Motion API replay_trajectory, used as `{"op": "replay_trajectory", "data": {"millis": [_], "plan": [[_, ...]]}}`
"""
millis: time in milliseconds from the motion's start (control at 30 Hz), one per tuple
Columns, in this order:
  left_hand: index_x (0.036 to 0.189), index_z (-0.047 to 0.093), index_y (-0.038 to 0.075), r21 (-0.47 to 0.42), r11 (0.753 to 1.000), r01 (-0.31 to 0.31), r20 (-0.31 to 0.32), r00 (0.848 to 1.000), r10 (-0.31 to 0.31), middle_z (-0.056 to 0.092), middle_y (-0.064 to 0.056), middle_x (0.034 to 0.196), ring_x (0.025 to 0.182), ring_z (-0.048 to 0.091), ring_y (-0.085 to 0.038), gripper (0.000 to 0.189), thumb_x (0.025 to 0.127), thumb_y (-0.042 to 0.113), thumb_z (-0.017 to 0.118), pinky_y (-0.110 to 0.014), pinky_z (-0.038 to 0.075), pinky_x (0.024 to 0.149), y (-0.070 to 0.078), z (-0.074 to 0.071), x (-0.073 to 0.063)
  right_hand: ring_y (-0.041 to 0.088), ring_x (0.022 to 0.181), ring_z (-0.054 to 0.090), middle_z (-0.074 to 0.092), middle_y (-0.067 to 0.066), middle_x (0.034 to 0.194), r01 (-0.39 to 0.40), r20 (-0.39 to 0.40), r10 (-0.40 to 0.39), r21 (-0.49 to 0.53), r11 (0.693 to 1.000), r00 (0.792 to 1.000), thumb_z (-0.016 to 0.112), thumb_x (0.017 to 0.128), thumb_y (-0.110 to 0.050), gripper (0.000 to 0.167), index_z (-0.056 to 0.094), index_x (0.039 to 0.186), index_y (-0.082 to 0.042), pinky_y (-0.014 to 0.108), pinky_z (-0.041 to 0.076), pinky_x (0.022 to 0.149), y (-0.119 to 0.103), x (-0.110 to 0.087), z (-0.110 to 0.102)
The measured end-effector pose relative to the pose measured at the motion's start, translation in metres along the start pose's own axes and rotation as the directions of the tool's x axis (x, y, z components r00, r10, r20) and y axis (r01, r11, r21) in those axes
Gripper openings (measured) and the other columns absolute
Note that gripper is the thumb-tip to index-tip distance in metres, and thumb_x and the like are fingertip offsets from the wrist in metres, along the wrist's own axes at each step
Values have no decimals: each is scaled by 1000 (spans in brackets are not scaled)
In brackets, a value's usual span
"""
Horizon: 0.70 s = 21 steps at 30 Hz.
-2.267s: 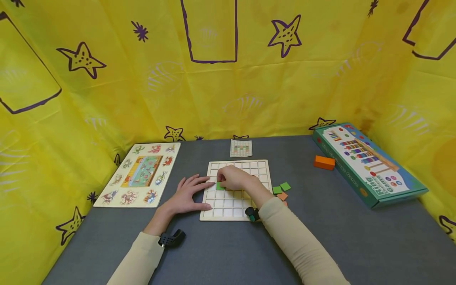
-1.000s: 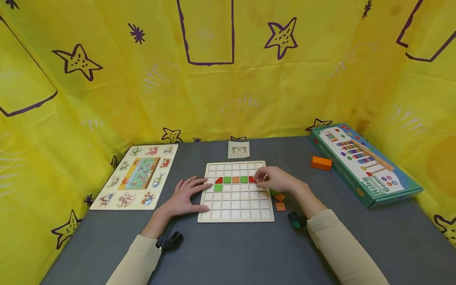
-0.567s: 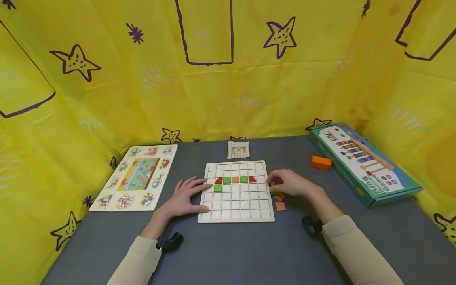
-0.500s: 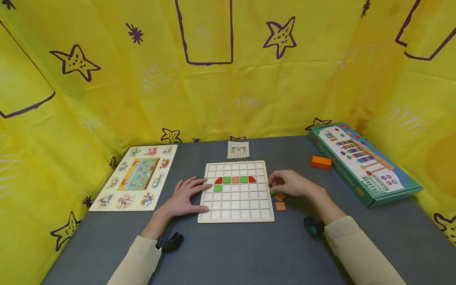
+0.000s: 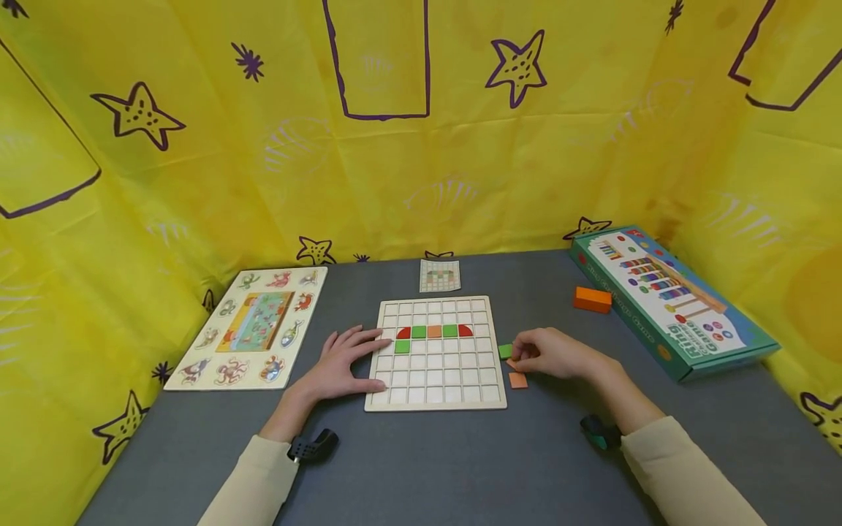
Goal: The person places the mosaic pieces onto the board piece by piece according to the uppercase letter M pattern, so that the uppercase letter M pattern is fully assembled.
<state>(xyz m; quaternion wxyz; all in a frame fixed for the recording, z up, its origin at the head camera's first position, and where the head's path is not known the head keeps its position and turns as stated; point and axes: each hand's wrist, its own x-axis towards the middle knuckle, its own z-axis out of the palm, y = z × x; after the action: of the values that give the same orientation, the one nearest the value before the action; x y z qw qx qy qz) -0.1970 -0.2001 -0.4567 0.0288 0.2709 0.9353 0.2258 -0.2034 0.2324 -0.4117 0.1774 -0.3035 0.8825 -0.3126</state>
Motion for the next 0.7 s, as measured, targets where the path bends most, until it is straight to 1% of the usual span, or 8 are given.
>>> {"op": "replay_trajectory", "data": {"millis": [233,500,567,700], "plan": [[151,52,27,6,1000,2,5,1000,-2,38,1,159,150,17,-34,82,81,62,75,-67,1,113,0,1,0,11,75,51,56,-7,82,26,-39,-27,-41,999,999,74,94,-21,14,69,101,-10,28,46,68,-2,2,2],[150,52,27,0,1000,7,5,1000,-7,39,1,159,150,17,-34,82,80,63,75,-67,0,113,0,0,0,11,77,51,55,-5,89,38,-45,-42,-77,996,998,75,94,-19,13,70,104,-12,28,47,69,-1,4,5],[150,52,27,2,1000,8,4,1000,-8,39,1,159,150,18,-34,82,80,63,75,-67,0,114,0,0,0,11,77,51,55,-4,90,38,-48,-43,-85,996,998,75,93,-17,12,70,103,-12,28,47,69,-2,3,6],[150,52,27,4,1000,7,7,1000,-7,39,1,159,150,18,-34,82,80,63,74,-67,0,113,0,-1,0,13,77,49,53,-3,89,19,-57,-25,-105,994,998,77,91,-15,12,66,96,-13,28,45,68,-3,3,6]]}}
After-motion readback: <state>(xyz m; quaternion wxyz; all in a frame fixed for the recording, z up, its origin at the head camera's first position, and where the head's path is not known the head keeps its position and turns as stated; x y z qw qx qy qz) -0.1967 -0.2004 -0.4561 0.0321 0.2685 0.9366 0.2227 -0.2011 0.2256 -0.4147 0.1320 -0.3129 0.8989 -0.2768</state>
